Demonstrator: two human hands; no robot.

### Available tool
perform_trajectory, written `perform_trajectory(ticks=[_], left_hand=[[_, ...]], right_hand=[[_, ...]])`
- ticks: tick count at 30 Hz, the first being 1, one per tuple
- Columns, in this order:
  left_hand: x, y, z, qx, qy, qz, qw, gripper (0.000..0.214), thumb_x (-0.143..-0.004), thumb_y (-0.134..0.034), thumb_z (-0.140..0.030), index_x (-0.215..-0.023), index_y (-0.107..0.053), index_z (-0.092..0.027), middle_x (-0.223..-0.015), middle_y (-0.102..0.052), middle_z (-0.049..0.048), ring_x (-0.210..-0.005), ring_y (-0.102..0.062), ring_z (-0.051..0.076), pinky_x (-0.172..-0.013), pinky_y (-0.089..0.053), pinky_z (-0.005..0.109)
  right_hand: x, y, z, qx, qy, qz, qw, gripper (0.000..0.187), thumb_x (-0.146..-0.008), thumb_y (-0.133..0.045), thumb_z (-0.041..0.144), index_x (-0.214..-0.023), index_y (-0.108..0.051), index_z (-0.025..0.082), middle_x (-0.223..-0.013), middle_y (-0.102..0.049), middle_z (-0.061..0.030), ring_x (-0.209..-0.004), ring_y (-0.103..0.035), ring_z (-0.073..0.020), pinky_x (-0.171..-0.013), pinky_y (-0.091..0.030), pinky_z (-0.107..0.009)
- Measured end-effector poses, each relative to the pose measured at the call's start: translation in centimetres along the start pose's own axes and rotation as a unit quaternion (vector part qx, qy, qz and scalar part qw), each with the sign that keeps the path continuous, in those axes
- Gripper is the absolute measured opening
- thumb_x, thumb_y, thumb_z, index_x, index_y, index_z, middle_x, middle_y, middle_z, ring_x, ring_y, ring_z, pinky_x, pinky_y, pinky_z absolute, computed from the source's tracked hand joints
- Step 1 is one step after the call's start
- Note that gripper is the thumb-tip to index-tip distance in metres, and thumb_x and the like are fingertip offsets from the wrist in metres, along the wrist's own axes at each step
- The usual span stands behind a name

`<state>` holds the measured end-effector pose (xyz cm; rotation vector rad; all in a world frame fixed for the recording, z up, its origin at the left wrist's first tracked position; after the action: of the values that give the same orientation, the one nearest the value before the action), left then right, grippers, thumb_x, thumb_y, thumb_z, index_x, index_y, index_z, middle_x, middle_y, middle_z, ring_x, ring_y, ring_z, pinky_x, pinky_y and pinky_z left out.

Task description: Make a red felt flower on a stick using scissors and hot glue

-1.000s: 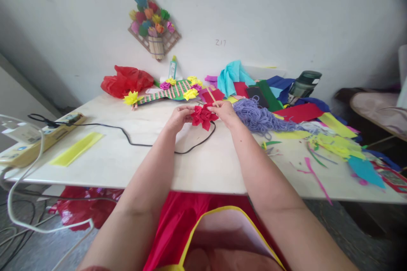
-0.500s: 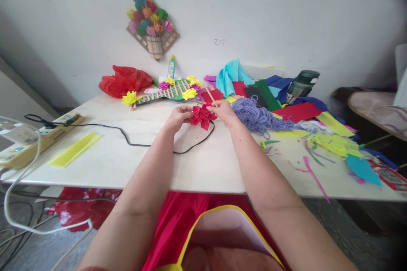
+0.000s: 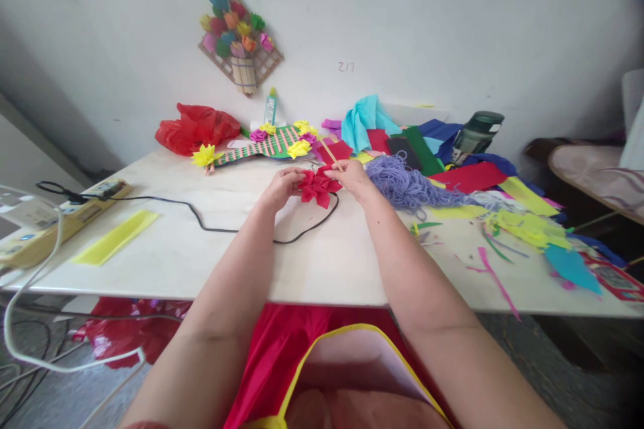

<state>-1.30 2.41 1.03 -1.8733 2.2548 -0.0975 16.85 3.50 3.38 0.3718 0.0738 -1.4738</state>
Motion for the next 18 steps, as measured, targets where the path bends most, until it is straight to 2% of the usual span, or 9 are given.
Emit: perform_trajectory(ticks=[6, 14, 18], left_hand=[[0.0, -0.4, 0.2, -0.007, 0.009, 0.002, 1.0, 0.032, -0.057, -0.079, -0.035, -0.078, -0.067, -0.013, -0.062, -0.063, 0.0015, -0.052, -0.057, 0.013, -0.047, -0.042, 0.023], [0.1, -0.7, 0.3, -0.054, 0.004, 0.012, 0.998, 0.029, -0.053, -0.083, -0.034, -0.062, -0.064, -0.015, -0.05, -0.056, -0.0002, -0.041, -0.043, 0.008, -0.041, -0.027, 0.022], [-0.1, -0.6, 0.5, -0.078, 0.001, 0.013, 0.997, 0.029, -0.053, -0.082, -0.036, -0.059, -0.062, -0.016, -0.046, -0.052, -0.0009, -0.039, -0.042, 0.008, -0.041, -0.026, 0.023]], right_hand=[[0.1, -0.6, -0.1, 0.019, 0.012, 0.03, 0.999, 0.025, -0.056, -0.074, 0.039, -0.062, -0.062, 0.017, -0.056, -0.047, 0.0064, -0.061, -0.041, -0.01, -0.061, -0.033, -0.026], [-0.2, -1.2, -0.7, 0.077, 0.036, 0.044, 0.995, 0.021, -0.061, -0.07, 0.036, -0.057, -0.058, 0.019, -0.057, -0.043, 0.006, -0.063, -0.041, -0.012, -0.062, -0.03, -0.027], [-0.3, -1.5, -0.7, 0.104, 0.047, 0.058, 0.992, 0.021, -0.063, -0.07, 0.034, -0.055, -0.057, 0.019, -0.056, -0.04, 0.0063, -0.063, -0.038, -0.0118, -0.061, -0.027, -0.027]])
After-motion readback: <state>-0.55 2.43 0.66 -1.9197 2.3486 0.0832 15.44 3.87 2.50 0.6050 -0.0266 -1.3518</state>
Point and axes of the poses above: each hand's wrist, its own x-axis away from the middle knuckle, its own y-axis out of the back of the hand, z = x × y, the point moved 4 cm from there along -x, towards the middle knuckle
